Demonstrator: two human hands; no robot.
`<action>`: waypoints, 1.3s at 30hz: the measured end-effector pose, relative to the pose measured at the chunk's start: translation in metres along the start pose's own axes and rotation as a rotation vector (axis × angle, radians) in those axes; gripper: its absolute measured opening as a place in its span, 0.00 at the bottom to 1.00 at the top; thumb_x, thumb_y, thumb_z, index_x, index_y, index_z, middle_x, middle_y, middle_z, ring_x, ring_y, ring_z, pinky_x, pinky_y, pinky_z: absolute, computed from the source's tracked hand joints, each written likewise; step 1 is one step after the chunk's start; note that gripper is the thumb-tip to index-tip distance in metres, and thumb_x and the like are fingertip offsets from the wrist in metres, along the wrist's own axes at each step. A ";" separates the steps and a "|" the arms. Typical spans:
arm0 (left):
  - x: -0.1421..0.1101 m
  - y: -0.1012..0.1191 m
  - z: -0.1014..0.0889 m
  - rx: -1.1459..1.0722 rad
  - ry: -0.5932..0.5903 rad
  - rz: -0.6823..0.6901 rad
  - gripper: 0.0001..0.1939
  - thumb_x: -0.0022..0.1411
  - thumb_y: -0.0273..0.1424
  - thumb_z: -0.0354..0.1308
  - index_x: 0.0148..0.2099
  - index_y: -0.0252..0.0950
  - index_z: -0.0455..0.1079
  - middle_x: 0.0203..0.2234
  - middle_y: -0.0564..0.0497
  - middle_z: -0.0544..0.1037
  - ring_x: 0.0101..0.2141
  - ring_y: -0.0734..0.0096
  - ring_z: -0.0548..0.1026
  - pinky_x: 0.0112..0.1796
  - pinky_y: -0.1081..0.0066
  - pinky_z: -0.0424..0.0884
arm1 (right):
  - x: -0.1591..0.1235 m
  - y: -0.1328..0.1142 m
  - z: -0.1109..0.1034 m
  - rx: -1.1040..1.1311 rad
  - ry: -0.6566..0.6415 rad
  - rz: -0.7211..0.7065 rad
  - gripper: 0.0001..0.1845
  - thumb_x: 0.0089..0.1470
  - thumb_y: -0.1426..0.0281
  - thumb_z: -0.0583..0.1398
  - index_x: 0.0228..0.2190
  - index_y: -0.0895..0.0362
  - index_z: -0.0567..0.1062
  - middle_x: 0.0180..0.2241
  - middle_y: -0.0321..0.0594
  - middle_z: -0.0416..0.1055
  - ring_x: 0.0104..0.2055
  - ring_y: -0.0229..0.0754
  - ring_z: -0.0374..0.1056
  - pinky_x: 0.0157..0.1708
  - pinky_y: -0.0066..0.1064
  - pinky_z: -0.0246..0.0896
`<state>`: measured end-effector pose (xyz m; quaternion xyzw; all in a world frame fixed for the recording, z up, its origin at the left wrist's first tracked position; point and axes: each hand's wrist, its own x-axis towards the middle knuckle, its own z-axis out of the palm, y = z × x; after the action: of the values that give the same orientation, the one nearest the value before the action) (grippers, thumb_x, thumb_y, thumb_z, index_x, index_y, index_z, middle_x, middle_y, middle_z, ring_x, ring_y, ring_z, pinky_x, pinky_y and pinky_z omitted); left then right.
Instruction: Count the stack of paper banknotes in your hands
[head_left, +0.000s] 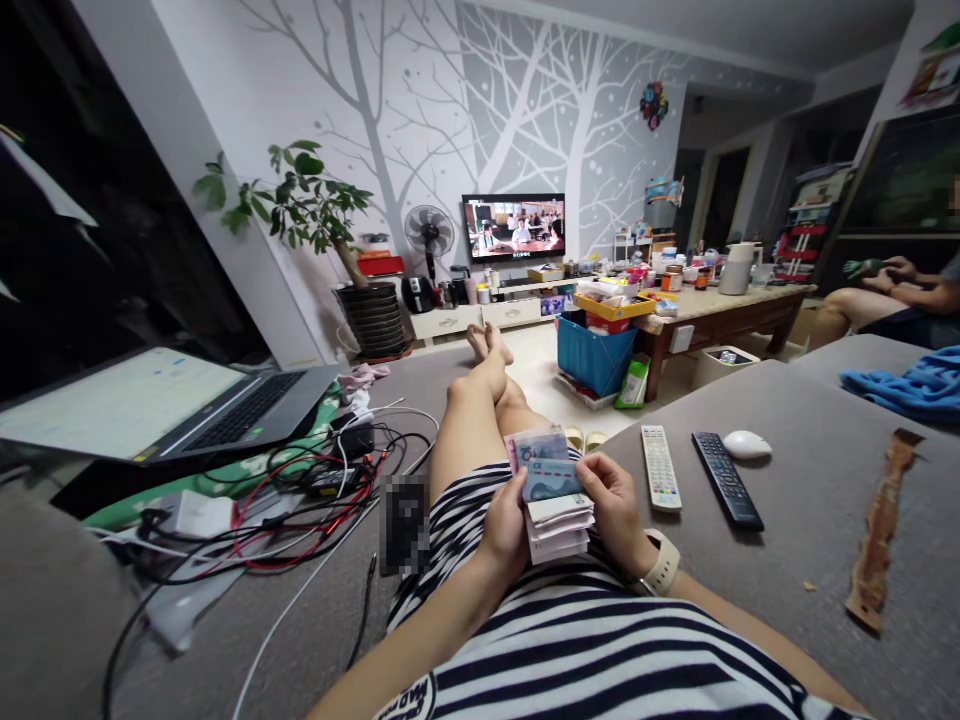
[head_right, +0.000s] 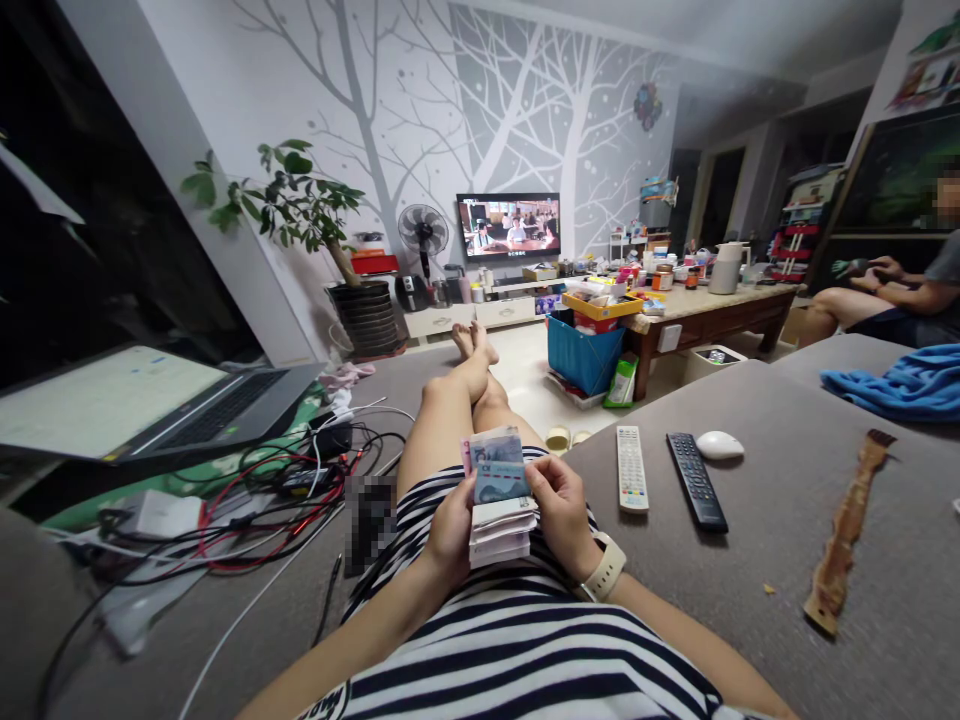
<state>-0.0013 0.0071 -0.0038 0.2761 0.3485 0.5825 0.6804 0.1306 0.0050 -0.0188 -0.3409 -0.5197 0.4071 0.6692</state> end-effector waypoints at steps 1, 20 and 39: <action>0.000 0.000 0.000 0.005 -0.003 0.004 0.12 0.57 0.35 0.55 0.37 0.34 0.76 0.39 0.46 0.81 0.53 0.49 0.71 0.47 0.54 0.72 | 0.000 0.000 0.000 0.005 -0.001 0.002 0.15 0.52 0.58 0.61 0.24 0.57 0.70 0.22 0.32 0.62 0.25 0.36 0.56 0.27 0.27 0.55; 0.004 -0.003 -0.004 0.009 -0.026 0.009 0.12 0.55 0.34 0.57 0.34 0.30 0.76 0.32 0.41 0.82 0.49 0.49 0.74 0.49 0.54 0.69 | -0.004 0.001 0.000 0.096 -0.049 -0.003 0.17 0.57 0.58 0.57 0.23 0.56 0.67 0.19 0.34 0.66 0.19 0.34 0.52 0.21 0.28 0.46; -0.006 0.004 0.002 0.092 0.003 -0.025 0.08 0.54 0.30 0.57 0.31 0.30 0.75 0.30 0.43 0.81 0.46 0.47 0.75 0.48 0.55 0.68 | 0.004 0.010 -0.003 -0.011 0.070 0.032 0.16 0.51 0.60 0.62 0.21 0.58 0.66 0.21 0.31 0.59 0.25 0.35 0.53 0.26 0.27 0.51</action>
<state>-0.0022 0.0024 0.0015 0.3018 0.3793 0.5578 0.6737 0.1318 0.0129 -0.0266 -0.3670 -0.4927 0.4028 0.6785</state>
